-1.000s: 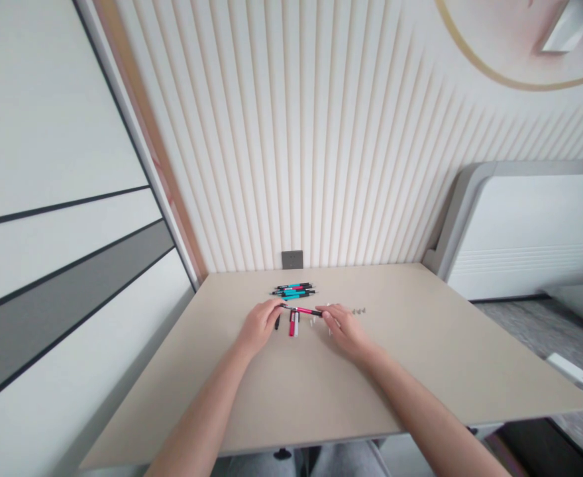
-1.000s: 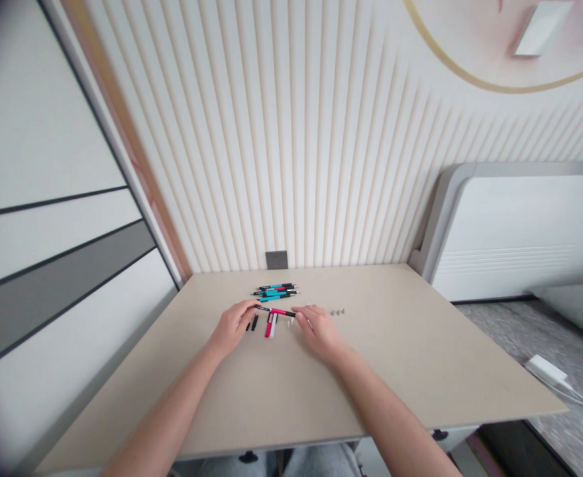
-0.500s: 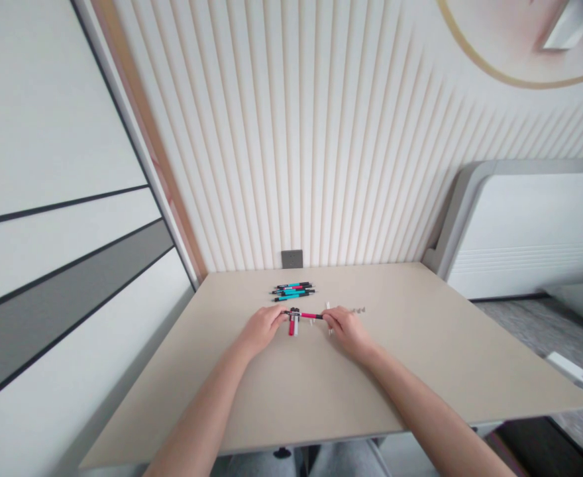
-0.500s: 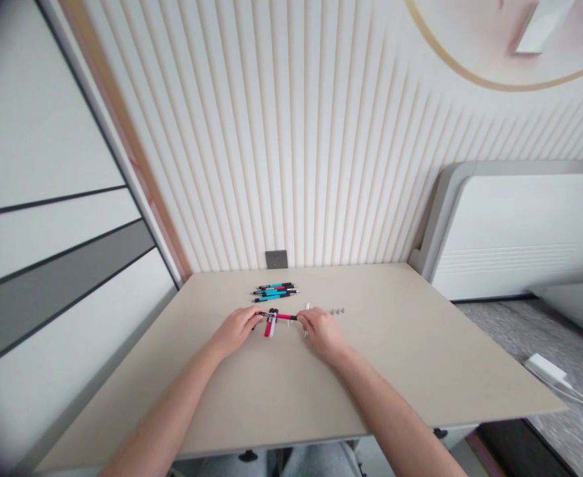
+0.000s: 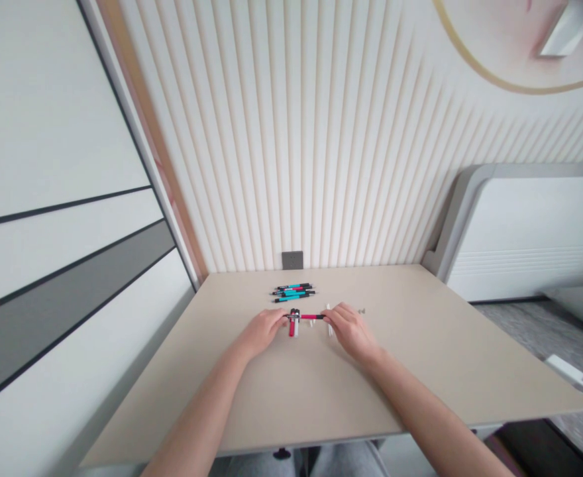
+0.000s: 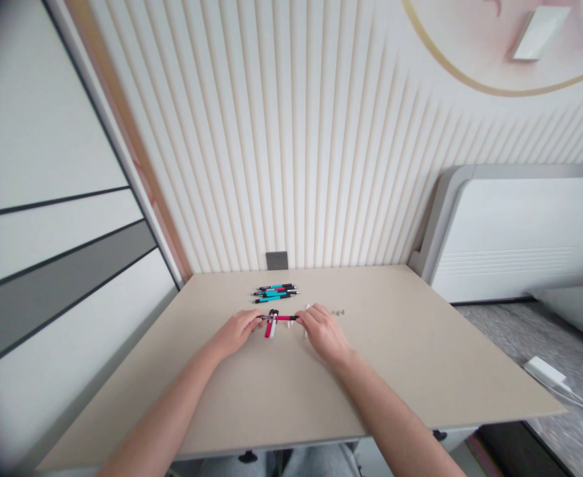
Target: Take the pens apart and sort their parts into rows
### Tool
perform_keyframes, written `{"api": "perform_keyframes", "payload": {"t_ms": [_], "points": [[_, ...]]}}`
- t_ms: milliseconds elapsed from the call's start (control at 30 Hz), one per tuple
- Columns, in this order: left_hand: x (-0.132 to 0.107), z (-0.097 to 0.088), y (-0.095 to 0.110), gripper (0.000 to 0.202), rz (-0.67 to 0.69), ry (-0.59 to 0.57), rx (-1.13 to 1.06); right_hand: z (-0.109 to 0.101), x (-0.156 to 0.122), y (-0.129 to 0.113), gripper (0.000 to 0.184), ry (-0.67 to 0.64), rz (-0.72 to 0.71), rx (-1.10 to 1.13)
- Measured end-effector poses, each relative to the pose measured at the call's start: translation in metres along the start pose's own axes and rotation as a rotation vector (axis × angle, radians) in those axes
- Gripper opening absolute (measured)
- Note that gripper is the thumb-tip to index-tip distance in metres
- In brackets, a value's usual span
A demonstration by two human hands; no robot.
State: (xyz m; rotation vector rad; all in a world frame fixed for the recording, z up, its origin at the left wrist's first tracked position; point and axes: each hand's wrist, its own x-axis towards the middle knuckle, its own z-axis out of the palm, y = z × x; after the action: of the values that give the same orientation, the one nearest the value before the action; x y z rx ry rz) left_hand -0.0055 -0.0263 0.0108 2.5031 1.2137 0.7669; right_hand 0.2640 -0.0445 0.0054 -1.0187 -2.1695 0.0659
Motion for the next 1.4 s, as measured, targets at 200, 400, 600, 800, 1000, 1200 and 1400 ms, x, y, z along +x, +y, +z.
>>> {"api": "perform_keyframes", "payload": {"t_ms": [200,400,600,800,1000,1200,1400], "points": [[0.000,-0.001,-0.008,0.032,0.054,0.202,0.138,0.004,0.000,-0.006,0.031,-0.037,0.053,0.210],[-0.002,0.000,-0.007,0.029,0.117,0.163,0.158,0.009,0.000,0.000,0.035,-0.096,0.138,0.197],[-0.002,0.003,-0.004,0.022,0.126,0.064,0.115,0.012,-0.001,0.009,0.030,-0.073,0.169,0.075],[-0.002,0.001,0.003,0.028,0.080,0.001,0.086,0.005,0.000,0.005,0.028,-0.061,0.132,-0.047],[0.001,0.000,0.006,0.036,0.018,0.022,0.050,0.002,0.001,-0.003,0.022,0.022,0.097,0.009],[0.002,0.002,0.004,0.030,-0.014,0.079,0.054,0.008,0.002,-0.004,0.025,0.010,0.125,0.070],[0.002,0.003,0.000,0.026,-0.008,0.063,0.035,0.011,0.001,-0.001,0.019,0.015,0.200,0.138]]}}
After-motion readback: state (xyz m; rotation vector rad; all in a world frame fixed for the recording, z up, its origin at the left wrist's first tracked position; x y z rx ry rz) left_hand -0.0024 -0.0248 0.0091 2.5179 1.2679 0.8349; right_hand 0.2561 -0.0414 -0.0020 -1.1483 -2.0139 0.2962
